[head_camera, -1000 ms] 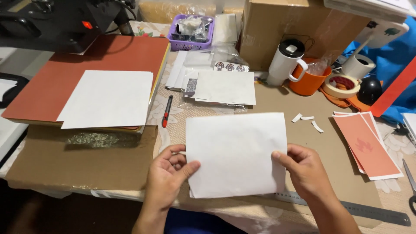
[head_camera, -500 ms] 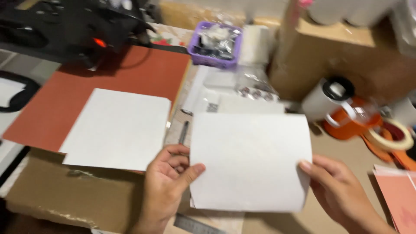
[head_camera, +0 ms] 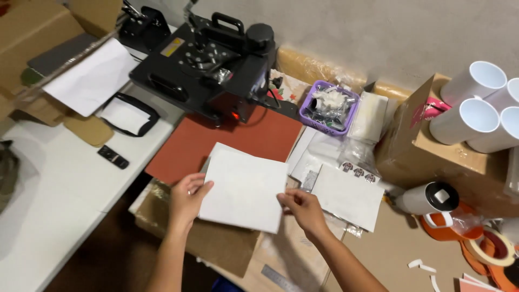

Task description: Cutting and peeling small adhesive strips, organizing them on paper, and packing items into a box.

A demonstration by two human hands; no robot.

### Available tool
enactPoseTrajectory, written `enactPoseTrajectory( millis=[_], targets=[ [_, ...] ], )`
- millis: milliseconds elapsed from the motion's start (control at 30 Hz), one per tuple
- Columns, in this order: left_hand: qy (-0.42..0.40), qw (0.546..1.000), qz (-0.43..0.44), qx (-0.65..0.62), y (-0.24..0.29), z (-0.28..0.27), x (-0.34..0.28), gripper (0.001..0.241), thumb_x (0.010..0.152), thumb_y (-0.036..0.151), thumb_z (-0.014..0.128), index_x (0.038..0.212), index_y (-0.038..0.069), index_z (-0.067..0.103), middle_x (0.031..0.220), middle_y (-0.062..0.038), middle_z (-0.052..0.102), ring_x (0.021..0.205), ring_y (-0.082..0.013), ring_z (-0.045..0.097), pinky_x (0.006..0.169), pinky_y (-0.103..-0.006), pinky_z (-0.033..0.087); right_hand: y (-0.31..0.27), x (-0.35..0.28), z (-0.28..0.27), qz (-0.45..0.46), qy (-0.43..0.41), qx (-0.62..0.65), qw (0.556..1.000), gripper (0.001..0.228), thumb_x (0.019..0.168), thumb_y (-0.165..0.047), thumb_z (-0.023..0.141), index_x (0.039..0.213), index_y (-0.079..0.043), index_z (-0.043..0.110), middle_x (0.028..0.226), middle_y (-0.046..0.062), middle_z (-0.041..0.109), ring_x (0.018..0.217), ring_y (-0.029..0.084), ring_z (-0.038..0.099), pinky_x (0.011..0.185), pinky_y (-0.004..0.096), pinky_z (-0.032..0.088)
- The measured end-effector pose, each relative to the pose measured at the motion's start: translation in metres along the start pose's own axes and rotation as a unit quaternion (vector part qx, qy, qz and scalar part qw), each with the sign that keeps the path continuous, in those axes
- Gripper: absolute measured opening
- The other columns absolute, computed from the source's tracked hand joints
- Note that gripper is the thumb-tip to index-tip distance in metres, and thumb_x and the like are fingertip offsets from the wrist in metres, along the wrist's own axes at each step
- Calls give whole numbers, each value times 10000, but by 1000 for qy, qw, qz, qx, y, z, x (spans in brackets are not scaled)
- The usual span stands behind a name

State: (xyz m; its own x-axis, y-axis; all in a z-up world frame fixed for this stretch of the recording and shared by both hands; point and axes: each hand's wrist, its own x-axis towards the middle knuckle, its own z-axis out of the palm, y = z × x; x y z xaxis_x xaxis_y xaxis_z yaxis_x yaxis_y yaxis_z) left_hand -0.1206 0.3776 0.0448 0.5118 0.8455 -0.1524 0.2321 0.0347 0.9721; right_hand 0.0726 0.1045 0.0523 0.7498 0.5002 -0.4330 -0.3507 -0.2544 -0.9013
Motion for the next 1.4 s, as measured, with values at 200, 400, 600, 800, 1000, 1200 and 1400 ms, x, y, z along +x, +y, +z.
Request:
enactPoseTrajectory(
  millis=[200, 400, 600, 800, 1000, 1200, 1400],
  targets=[
    [-47, 956, 27, 287, -7, -19, 40, 796, 910, 517, 908, 1535, 67, 708, 1415, -156, 792, 1322, -308, 772, 1099, -471, 638, 13, -10, 40, -8, 40, -136, 990, 652, 962, -182, 936, 1516, 59, 691, 1357, 264, 795, 1290, 369, 776, 1088, 477, 655],
    [-109, 952, 44, 282, -4, -17, 66, 778, 838, 411, 983, 1487, 59, 737, 1328, -155, 812, 1236, -345, 799, 1030, -475, 652, -26, -58, 77, 18, 86, -108, 990, 774, 971, -172, 910, 1618, 90, 575, 1543, 340, 662, 1424, 459, 674, 1127, 538, 637],
    [-139, 940, -43, 309, 4, -7, 72, 769, 857, 475, 952, 1461, 54, 731, 1301, -154, 814, 1284, -351, 774, 1018, -475, 649, -17, -61, 83, 30, 112, -52, 992, 837, 966, -209, 927, 1652, 73, 540, 1566, 330, 631, 1428, 472, 655, 1111, 528, 635],
    [-143, 923, -92, 345, -2, 11, 71, 736, 837, 498, 956, 1373, 24, 781, 1267, -155, 815, 1267, -375, 777, 980, -493, 667, -2, -51, 76, 58, 118, -38, 991, 869, 969, -223, 930, 1684, 50, 521, 1604, 297, 628, 1429, 441, 664, 1093, 502, 644],
    [-160, 915, -109, 354, 31, 9, 46, 715, 910, 452, 924, 1474, 73, 702, 1441, -185, 647, 1434, -424, 636, 1146, -553, 577, -19, -61, 81, 71, 88, -41, 993, 998, 968, -221, 925, 1768, 24, 381, 1682, 333, 545, 1534, 497, 571, 1198, 549, 583],
    [-208, 910, -112, 340, 40, 6, 55, 762, 1028, 411, 801, 1672, 66, 582, 1551, -268, 681, 1542, -454, 584, 1208, -594, 530, -32, -66, 82, 86, 64, -73, 992, 1017, 970, -276, 927, 1797, -65, 374, 1703, 298, 528, 1573, 458, 547, 1260, 518, 527],
    [-188, 924, -90, 321, 68, -5, 35, 794, 1063, 308, 755, 1773, 90, 474, 1678, -337, 518, 1599, -451, 520, 1272, -588, 483, -15, -74, 70, 67, 6, -47, 997, 994, 934, -238, 953, 1756, -22, 438, 1537, 265, 644, 1385, 372, 677, 1167, 458, 595]
  ],
)
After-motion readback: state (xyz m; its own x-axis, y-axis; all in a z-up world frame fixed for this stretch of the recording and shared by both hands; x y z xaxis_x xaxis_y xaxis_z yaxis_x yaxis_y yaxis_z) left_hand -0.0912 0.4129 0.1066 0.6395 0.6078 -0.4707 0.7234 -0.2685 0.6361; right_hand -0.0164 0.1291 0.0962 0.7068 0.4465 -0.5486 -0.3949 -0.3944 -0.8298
